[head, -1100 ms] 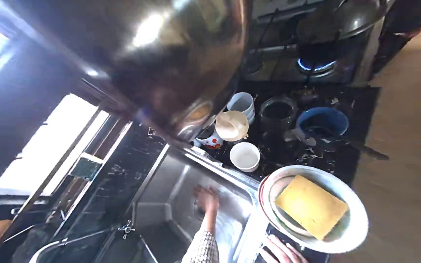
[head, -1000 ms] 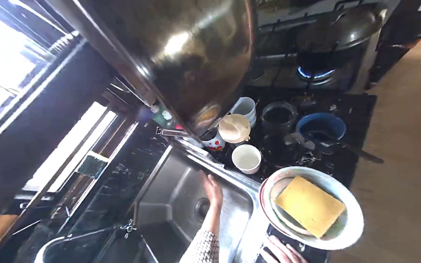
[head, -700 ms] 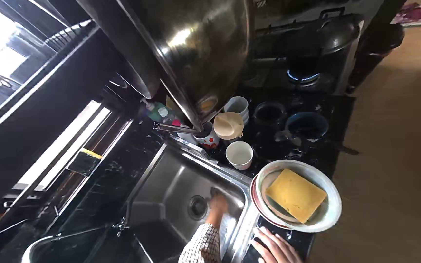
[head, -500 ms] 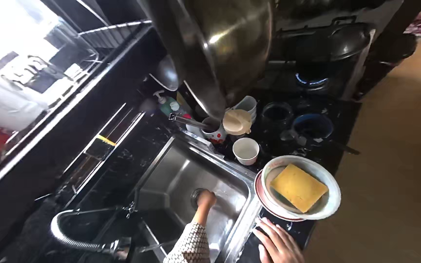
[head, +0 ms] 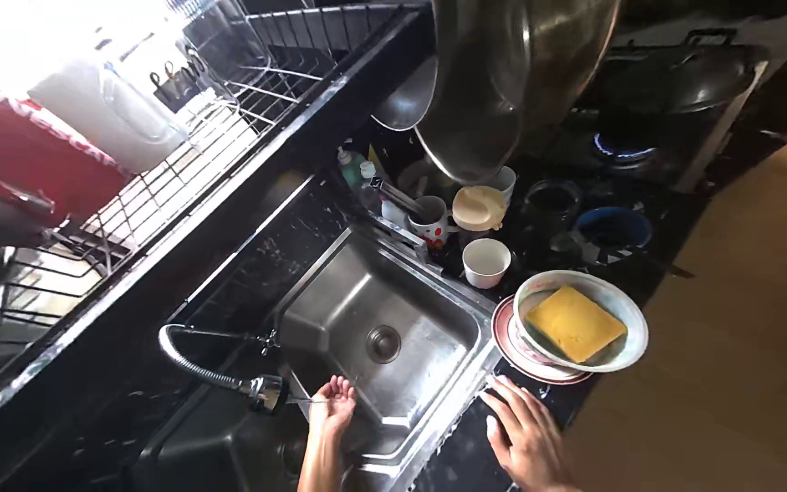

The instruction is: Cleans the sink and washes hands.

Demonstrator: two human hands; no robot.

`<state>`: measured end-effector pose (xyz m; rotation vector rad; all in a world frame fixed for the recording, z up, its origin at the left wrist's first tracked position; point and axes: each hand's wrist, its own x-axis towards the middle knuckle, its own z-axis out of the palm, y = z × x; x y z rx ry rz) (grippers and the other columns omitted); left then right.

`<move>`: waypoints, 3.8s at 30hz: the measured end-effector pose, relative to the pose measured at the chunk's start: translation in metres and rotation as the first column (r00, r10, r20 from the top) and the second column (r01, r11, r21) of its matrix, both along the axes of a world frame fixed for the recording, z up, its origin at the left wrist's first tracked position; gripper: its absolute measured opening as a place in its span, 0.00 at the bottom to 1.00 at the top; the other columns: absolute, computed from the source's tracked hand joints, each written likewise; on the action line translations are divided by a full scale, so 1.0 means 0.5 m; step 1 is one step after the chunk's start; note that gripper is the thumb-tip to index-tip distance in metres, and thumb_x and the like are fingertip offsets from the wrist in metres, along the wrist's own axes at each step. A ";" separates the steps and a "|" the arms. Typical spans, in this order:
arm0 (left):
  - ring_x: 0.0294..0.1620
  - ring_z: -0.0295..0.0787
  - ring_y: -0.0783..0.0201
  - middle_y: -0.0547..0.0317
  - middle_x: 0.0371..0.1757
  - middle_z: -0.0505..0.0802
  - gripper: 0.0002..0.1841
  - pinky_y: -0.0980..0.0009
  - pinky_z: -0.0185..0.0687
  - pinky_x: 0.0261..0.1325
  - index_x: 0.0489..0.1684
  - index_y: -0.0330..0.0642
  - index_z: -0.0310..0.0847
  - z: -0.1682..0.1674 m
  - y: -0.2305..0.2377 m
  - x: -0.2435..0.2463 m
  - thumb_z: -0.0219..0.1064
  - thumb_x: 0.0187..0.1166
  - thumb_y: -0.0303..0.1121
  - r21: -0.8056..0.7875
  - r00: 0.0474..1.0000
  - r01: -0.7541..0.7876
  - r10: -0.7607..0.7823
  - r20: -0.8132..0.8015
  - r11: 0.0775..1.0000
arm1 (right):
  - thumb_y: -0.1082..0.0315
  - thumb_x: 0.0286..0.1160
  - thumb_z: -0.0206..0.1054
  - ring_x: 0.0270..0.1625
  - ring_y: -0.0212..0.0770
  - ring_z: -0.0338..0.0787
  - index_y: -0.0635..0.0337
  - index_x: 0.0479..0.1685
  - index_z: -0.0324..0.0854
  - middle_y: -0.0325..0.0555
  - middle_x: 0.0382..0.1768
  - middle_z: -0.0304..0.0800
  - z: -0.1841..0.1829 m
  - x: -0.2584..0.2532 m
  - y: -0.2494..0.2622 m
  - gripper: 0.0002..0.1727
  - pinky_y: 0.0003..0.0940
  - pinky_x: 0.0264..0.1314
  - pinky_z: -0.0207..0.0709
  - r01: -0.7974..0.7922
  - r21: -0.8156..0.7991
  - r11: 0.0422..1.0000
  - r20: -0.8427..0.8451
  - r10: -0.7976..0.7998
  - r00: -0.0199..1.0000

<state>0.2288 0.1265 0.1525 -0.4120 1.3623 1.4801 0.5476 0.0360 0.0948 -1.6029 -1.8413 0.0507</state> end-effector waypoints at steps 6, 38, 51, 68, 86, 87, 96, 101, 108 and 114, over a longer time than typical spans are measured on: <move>0.51 0.94 0.52 0.40 0.54 0.92 0.22 0.61 0.90 0.51 0.68 0.29 0.73 0.049 0.071 0.126 0.43 0.92 0.37 0.043 0.932 0.360 -0.362 0.031 0.932 | 0.54 0.80 0.46 0.74 0.52 0.85 0.51 0.53 0.93 0.50 0.66 0.91 0.000 0.003 0.003 0.26 0.49 0.77 0.73 -0.002 0.010 1.000 0.013 0.002 1.000; 0.40 0.89 0.65 0.49 0.49 0.91 0.20 0.69 0.84 0.44 0.69 0.30 0.74 0.046 0.192 0.406 0.45 0.95 0.37 0.123 0.518 0.853 -0.799 -0.306 0.507 | 0.51 0.81 0.46 0.74 0.53 0.85 0.51 0.51 0.93 0.49 0.67 0.90 0.008 0.006 0.006 0.27 0.49 0.77 0.73 -0.017 0.013 1.000 0.039 0.017 0.999; 0.28 0.89 0.63 0.58 0.29 0.88 0.13 0.67 0.88 0.32 0.38 0.45 0.74 -0.004 0.019 0.030 0.45 0.90 0.36 0.069 0.997 0.044 -0.039 -0.065 0.997 | 0.54 0.80 0.47 0.73 0.51 0.86 0.51 0.52 0.93 0.49 0.65 0.91 0.004 0.008 0.005 0.26 0.48 0.77 0.74 -0.014 0.028 1.000 0.052 0.013 0.999; 0.39 0.94 0.57 0.46 0.42 0.94 0.22 0.66 0.89 0.43 0.58 0.32 0.77 0.046 0.124 0.354 0.39 0.94 0.39 0.223 0.610 0.733 -0.766 0.202 0.642 | 0.52 0.80 0.48 0.73 0.52 0.85 0.51 0.52 0.94 0.49 0.65 0.91 0.003 0.011 0.004 0.26 0.48 0.77 0.74 -0.012 0.021 1.000 0.048 0.011 0.999; 0.72 0.81 0.45 0.41 0.64 0.90 0.19 0.52 0.73 0.77 0.67 0.34 0.84 -0.008 0.137 0.439 0.52 0.84 0.25 -0.404 -0.381 0.915 -0.344 -0.858 -0.005 | 0.52 0.80 0.48 0.72 0.51 0.86 0.50 0.49 0.94 0.50 0.64 0.91 0.001 0.012 0.002 0.25 0.48 0.77 0.74 -0.013 0.028 1.000 0.043 0.012 0.999; 0.71 0.82 0.45 0.43 0.64 0.90 0.19 0.50 0.74 0.74 0.65 0.35 0.86 -0.027 0.139 0.438 0.54 0.82 0.25 -0.427 -0.410 0.904 -0.247 -0.878 0.018 | 0.52 0.80 0.48 0.73 0.51 0.85 0.51 0.49 0.94 0.50 0.64 0.92 0.002 0.012 0.001 0.26 0.48 0.78 0.74 -0.011 0.022 1.000 0.041 0.010 0.999; 0.94 0.51 0.40 0.47 0.95 0.58 0.35 0.34 0.53 0.86 0.92 0.45 0.59 -0.071 0.250 0.319 0.59 0.78 0.25 -0.701 -0.583 0.642 -0.395 -0.710 0.312 | 0.54 0.79 0.49 0.73 0.51 0.86 0.51 0.51 0.94 0.50 0.64 0.91 0.003 0.009 -0.001 0.25 0.46 0.77 0.74 -0.012 0.017 1.000 0.045 0.012 0.999; 0.74 0.79 0.33 0.32 0.73 0.83 0.32 0.38 0.74 0.70 0.81 0.63 0.77 -0.047 0.178 0.375 0.63 0.75 0.23 -0.568 -0.590 0.779 0.004 -0.807 0.266 | 0.54 0.79 0.49 0.72 0.52 0.86 0.52 0.51 0.94 0.50 0.64 0.91 0.006 0.006 -0.001 0.25 0.48 0.76 0.75 -0.019 0.006 1.000 0.056 0.019 0.998; 0.65 0.83 0.38 0.37 0.65 0.86 0.31 0.43 0.74 0.63 0.85 0.74 0.71 -0.062 0.182 0.435 0.60 0.81 0.31 -0.685 -0.702 0.712 0.113 -0.703 0.155 | 0.54 0.79 0.49 0.72 0.51 0.86 0.52 0.50 0.94 0.50 0.64 0.91 0.007 0.010 0.003 0.25 0.47 0.77 0.75 -0.013 0.009 1.000 0.070 0.013 0.997; 0.72 0.77 0.31 0.30 0.70 0.82 0.40 0.35 0.70 0.68 0.90 0.74 0.63 -0.050 0.208 0.389 0.60 0.76 0.22 -0.745 -0.727 0.602 -0.187 -0.660 0.288 | 0.54 0.79 0.49 0.72 0.51 0.85 0.51 0.51 0.94 0.49 0.65 0.91 0.003 0.009 0.001 0.25 0.47 0.77 0.74 -0.016 0.007 1.000 0.058 0.015 0.998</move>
